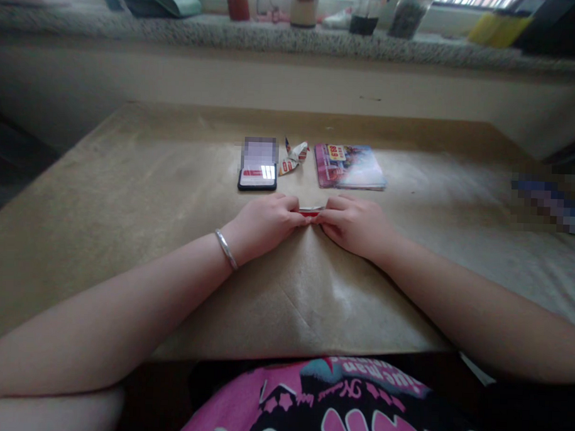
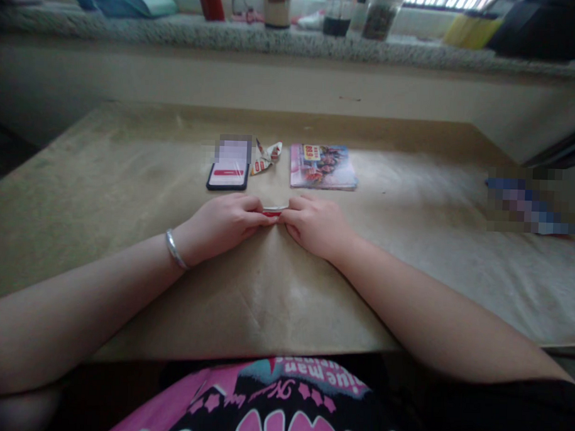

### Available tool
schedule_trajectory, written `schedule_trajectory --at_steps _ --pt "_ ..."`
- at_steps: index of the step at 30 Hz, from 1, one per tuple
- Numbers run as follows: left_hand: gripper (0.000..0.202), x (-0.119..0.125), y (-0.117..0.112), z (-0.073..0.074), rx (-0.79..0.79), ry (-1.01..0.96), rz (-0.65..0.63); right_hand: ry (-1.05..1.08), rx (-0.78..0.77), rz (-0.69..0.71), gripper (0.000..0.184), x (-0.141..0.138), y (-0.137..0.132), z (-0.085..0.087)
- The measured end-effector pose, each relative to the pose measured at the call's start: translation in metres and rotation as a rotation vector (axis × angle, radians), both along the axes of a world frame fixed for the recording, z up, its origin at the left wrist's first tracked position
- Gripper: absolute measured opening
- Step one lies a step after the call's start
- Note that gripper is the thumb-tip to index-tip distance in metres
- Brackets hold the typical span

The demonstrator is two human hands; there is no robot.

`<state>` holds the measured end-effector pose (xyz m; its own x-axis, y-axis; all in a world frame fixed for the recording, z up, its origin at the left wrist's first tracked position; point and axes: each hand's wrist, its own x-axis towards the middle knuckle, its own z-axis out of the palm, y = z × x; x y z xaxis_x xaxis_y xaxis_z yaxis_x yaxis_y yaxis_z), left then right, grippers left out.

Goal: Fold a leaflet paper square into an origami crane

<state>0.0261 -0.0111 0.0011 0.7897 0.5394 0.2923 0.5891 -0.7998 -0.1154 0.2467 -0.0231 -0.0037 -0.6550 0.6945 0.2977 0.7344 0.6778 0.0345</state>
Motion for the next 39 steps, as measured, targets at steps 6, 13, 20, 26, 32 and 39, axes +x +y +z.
schedule_trajectory --at_steps 6,13,20,26,32,39 --pt "0.028 0.000 -0.001 -0.002 0.012 -0.042 -0.018 0.081 -0.050 -0.004 0.026 0.000 0.005 -0.002" --pt "0.028 0.000 0.000 -0.001 -0.023 0.022 -0.009 0.020 -0.061 0.001 0.027 -0.002 0.002 0.001" --pt "0.029 0.000 -0.003 0.005 0.020 0.088 -0.029 -0.104 -0.027 0.010 0.028 0.001 -0.002 0.009" --pt "0.028 -0.003 -0.004 0.012 0.022 0.162 -0.018 -0.132 -0.021 0.012 0.026 0.006 -0.003 0.012" --pt "0.025 -0.009 0.001 0.014 -0.071 0.174 -0.028 -0.115 -0.022 0.006 0.026 0.009 -0.004 0.013" --pt "0.024 -0.013 0.002 0.019 -0.175 0.174 -0.013 -0.101 -0.015 -0.017 0.025 0.013 -0.003 0.011"
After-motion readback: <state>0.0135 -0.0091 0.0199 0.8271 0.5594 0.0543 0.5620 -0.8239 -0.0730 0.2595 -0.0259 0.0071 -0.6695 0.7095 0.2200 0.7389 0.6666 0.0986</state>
